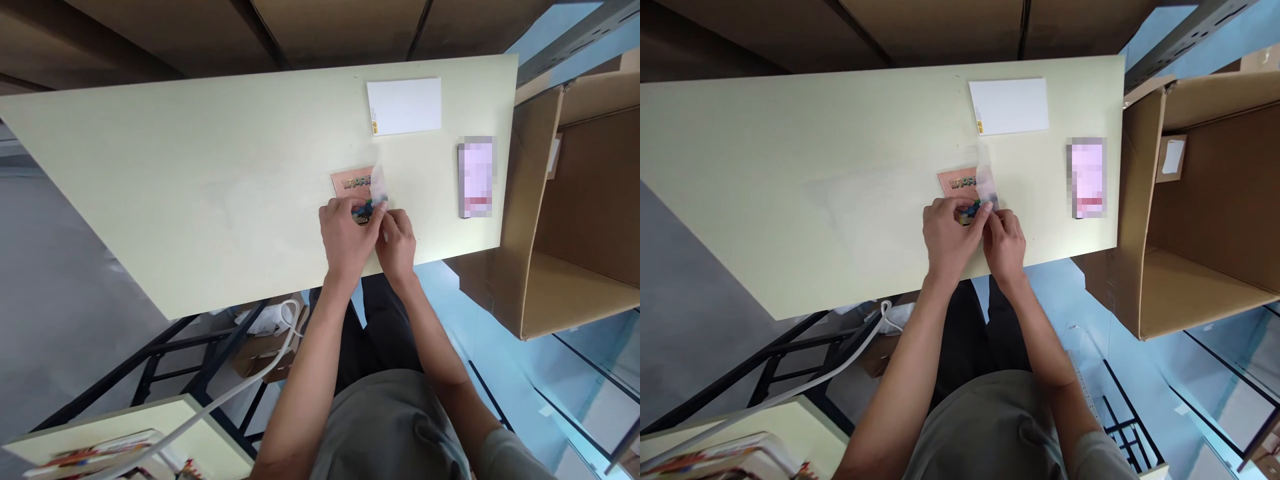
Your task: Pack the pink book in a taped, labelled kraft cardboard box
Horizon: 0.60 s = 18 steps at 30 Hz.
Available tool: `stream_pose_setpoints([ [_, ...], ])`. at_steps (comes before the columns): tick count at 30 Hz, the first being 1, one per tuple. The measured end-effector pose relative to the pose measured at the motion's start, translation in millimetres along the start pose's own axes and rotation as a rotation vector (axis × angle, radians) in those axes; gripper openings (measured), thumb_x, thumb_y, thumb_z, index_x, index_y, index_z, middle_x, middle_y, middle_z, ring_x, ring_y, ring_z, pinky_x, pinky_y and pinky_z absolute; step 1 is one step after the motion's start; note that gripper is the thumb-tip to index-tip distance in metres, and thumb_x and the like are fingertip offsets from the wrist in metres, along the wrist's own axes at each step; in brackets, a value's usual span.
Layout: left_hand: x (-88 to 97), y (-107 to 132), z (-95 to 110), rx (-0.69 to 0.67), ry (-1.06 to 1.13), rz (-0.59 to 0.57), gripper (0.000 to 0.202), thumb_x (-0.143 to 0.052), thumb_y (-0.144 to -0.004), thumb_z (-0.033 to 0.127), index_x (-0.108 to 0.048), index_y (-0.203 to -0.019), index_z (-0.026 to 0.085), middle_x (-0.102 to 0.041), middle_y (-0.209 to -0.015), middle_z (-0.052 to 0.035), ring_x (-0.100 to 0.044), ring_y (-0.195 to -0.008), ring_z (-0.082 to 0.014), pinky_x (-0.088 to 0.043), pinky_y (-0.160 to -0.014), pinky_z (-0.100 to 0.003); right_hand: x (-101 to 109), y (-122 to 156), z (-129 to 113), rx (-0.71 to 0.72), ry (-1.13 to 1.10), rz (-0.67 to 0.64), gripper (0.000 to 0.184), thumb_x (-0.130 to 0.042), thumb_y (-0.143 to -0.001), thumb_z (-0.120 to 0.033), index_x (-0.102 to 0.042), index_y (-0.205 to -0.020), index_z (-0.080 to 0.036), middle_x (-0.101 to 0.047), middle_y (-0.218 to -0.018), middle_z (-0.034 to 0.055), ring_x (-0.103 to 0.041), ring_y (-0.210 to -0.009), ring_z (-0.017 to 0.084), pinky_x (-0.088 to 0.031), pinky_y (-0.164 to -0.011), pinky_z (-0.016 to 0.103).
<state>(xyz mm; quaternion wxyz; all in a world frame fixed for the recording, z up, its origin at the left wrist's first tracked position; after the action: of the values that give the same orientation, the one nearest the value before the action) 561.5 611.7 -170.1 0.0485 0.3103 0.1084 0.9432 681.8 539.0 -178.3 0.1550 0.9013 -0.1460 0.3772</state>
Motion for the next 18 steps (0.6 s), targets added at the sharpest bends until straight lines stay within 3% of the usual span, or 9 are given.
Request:
stream_pose_setpoints([
  [3,-10.2,-2.9,-7.4,0.019,0.000,0.058,0.027,-0.081,-0.104,0.052,-0.077,-0.092,0.028,-0.077,-0.102,-0.0092,-0.067,-0.106,-0.0324,-0.054,-0.109,-0.053,-4.5,1.1,0.9,0.042,0.029,-0.040,0.035,-0.056,-0.114,-0.022,-0.081,-0.136,-0.032,-0.075,-0.118,0.0099,-0.070,-0.111,0.026,-0.065,-0.095,0.040],
  [7,-15.5,-4.4,-17.7,0.046,-0.015,0.087,0.019,-0.079,-0.104,0.040,-0.078,-0.089,0.028,-0.073,-0.102,-0.0097,-0.065,-0.106,-0.0328,-0.054,-0.107,-0.053,6.7,-4.4,5.6,0.044,-0.022,-0.051,0.033,-0.059,-0.113,-0.026,-0.082,-0.137,-0.029,-0.077,-0.122,0.0119,-0.071,-0.113,0.027,-0.066,-0.100,0.044],
  [11,-18.3,-3.5,-17.6,0.052,-0.037,0.075,0.018,-0.077,-0.103,0.030,-0.073,-0.085,0.027,-0.072,-0.105,-0.0107,-0.064,-0.111,-0.0339,-0.053,-0.111,-0.055,17.8,-14.1,16.6,-0.076,-0.034,0.064,0.027,-0.060,-0.115,-0.033,-0.082,-0.129,-0.026,-0.076,-0.119,0.0132,-0.072,-0.108,0.027,-0.064,-0.099,0.045],
  [15,-16.0,-2.3,-14.0,0.036,-0.027,0.082,0.014,-0.077,-0.102,0.025,-0.072,-0.088,0.027,-0.073,-0.105,-0.0094,-0.066,-0.110,-0.0319,-0.054,-0.111,-0.053,9.9,-20.3,20.7,-0.188,-0.088,0.077,0.018,-0.066,-0.112,-0.033,-0.080,-0.120,-0.024,-0.075,-0.113,0.0107,-0.072,-0.099,0.024,-0.063,-0.095,0.043],
  [18,-9.6,-0.5,-10.3,0.017,0.005,0.068,0.007,-0.076,-0.103,0.021,-0.075,-0.098,0.027,-0.076,-0.107,-0.0084,-0.070,-0.110,-0.0299,-0.057,-0.109,-0.050,7.4,-19.6,12.2,-0.193,-0.157,0.114,0.014,-0.070,-0.110,-0.036,-0.075,-0.115,-0.024,-0.076,-0.118,0.0101,-0.073,-0.100,0.021,-0.065,-0.092,0.039],
])
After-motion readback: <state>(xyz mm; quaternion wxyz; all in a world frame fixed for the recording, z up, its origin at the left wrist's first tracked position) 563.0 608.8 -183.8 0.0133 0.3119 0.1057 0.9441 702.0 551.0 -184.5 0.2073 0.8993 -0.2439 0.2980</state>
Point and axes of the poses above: each hand's wrist, its own y-axis away from the middle knuckle, its own x-axis out of the back of the hand, z = x × y, the point moved 5 cm from there along -y, towards the middle knuckle
